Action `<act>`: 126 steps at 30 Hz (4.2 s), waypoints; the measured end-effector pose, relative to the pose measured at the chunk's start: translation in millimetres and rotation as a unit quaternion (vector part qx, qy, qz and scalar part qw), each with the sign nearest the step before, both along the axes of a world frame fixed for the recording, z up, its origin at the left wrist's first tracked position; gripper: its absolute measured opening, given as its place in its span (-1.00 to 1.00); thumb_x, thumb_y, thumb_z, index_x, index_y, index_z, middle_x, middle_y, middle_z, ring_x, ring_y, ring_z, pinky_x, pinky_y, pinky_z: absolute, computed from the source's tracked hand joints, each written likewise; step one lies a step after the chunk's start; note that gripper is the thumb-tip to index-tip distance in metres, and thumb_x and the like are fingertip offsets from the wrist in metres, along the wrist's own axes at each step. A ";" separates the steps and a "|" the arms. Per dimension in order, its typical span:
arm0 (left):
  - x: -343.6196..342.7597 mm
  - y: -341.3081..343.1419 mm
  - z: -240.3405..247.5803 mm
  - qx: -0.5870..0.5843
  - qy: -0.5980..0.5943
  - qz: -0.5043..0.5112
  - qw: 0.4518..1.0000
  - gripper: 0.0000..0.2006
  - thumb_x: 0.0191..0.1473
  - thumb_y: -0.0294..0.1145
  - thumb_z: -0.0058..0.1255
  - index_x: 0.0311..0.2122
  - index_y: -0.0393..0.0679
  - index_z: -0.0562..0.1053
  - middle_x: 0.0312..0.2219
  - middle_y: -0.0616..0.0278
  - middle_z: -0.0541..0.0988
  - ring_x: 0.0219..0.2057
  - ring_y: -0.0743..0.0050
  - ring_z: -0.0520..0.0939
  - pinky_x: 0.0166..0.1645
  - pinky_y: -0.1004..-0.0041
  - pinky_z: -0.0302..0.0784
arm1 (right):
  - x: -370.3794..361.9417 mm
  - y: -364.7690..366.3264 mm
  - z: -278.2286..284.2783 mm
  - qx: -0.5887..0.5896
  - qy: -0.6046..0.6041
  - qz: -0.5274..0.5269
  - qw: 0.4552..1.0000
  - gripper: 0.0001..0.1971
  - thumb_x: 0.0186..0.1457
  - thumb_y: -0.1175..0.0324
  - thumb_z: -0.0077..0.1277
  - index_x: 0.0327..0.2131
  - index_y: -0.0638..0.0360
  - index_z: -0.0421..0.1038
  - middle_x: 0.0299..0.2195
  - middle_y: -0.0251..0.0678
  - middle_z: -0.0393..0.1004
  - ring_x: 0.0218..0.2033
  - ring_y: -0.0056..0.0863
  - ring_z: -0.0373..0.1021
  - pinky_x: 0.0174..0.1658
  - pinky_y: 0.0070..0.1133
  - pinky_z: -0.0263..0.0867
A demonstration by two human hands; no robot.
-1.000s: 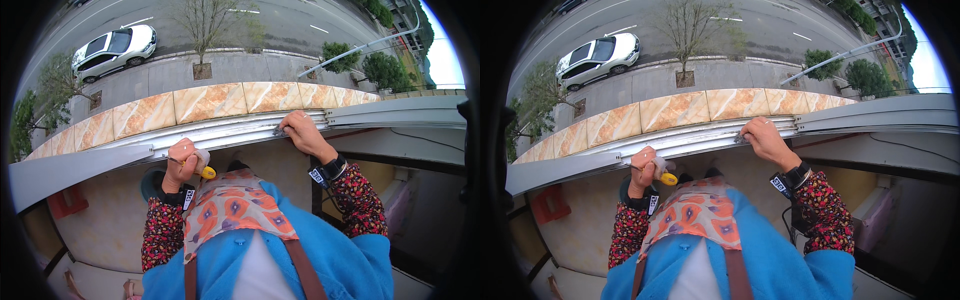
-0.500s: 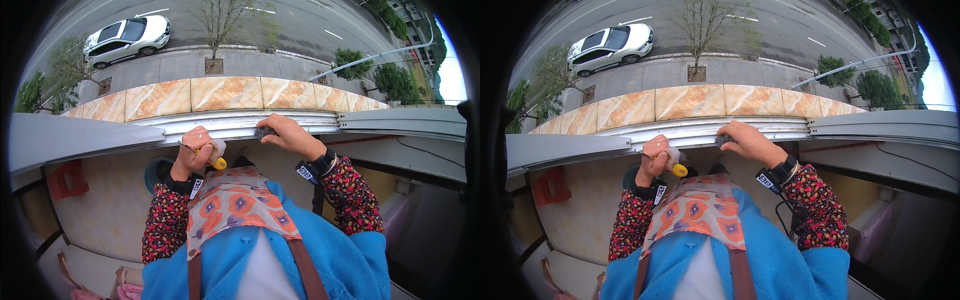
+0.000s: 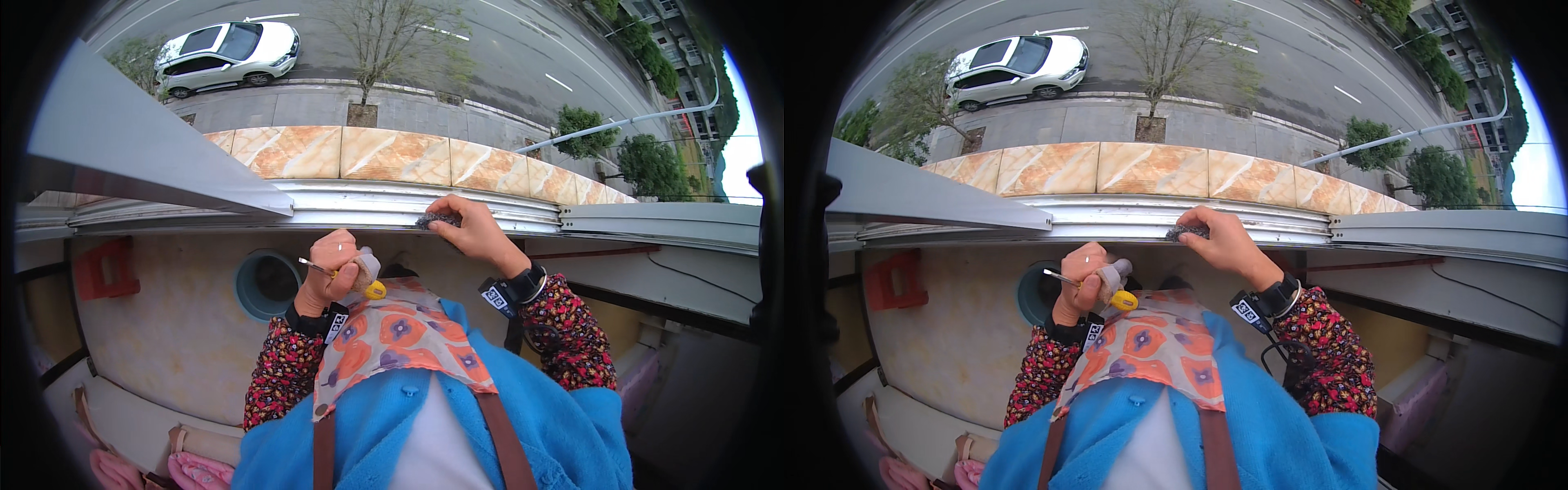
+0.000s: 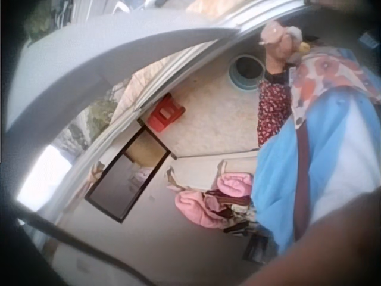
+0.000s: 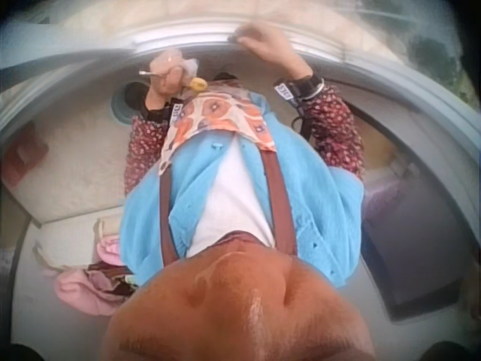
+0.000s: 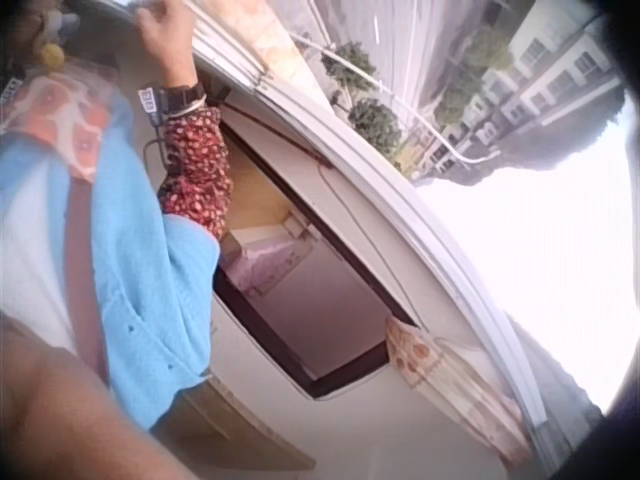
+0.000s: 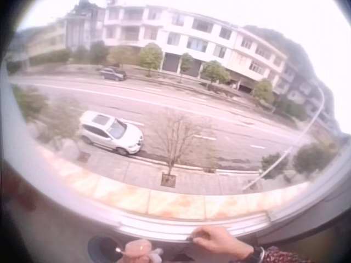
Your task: The person cleans the window frame using a cloth and a screwdriver. They repeatedly dip the cloth into a bucket of water, wring it out, and wipe the frame while using the screwdriver to scrape or loosen debris from the frame's grooves.
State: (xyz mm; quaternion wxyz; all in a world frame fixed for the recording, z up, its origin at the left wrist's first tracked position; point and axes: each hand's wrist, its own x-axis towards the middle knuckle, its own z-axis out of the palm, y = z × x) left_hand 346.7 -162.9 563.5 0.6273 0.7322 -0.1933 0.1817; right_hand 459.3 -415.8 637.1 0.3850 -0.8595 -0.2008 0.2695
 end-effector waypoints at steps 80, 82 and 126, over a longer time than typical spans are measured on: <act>-62.0 -23.2 -27.2 0.058 0.067 0.082 0.993 -0.59 0.04 -0.17 -0.15 -0.64 -0.31 0.45 -0.71 0.14 0.43 -0.65 0.25 0.39 -0.46 0.34 0.30 | -29.2 118.8 -56.9 0.047 -0.389 0.220 0.894 -0.92 -0.10 0.40 0.02 -0.47 0.15 0.42 -0.43 -0.26 0.39 -0.29 -0.31 0.42 -0.28 -0.43 0.42; -54.8 -18.3 -36.7 0.055 0.079 0.086 0.992 -0.58 0.06 -0.16 -0.15 -0.65 -0.30 0.44 -0.72 0.15 0.42 -0.66 0.27 0.39 -0.46 0.35 0.29 | -24.1 97.8 -73.1 0.044 -0.381 0.221 0.896 -0.92 -0.09 0.39 0.01 -0.47 0.13 0.41 -0.43 -0.28 0.39 -0.27 -0.34 0.41 -0.18 -0.45 0.38; 22.6 -67.4 -10.8 0.028 0.046 -0.127 0.990 -0.64 -0.01 -0.24 -0.05 -0.72 -0.21 0.27 -0.76 0.16 0.22 -0.69 0.14 0.25 -0.51 0.28 0.17 | 20.2 -212.9 -11.7 -0.403 -0.446 -0.042 0.798 -0.94 -0.10 0.50 0.03 -0.49 0.12 0.38 -0.44 -0.29 0.46 -0.28 -0.28 0.44 -0.30 -0.45 0.46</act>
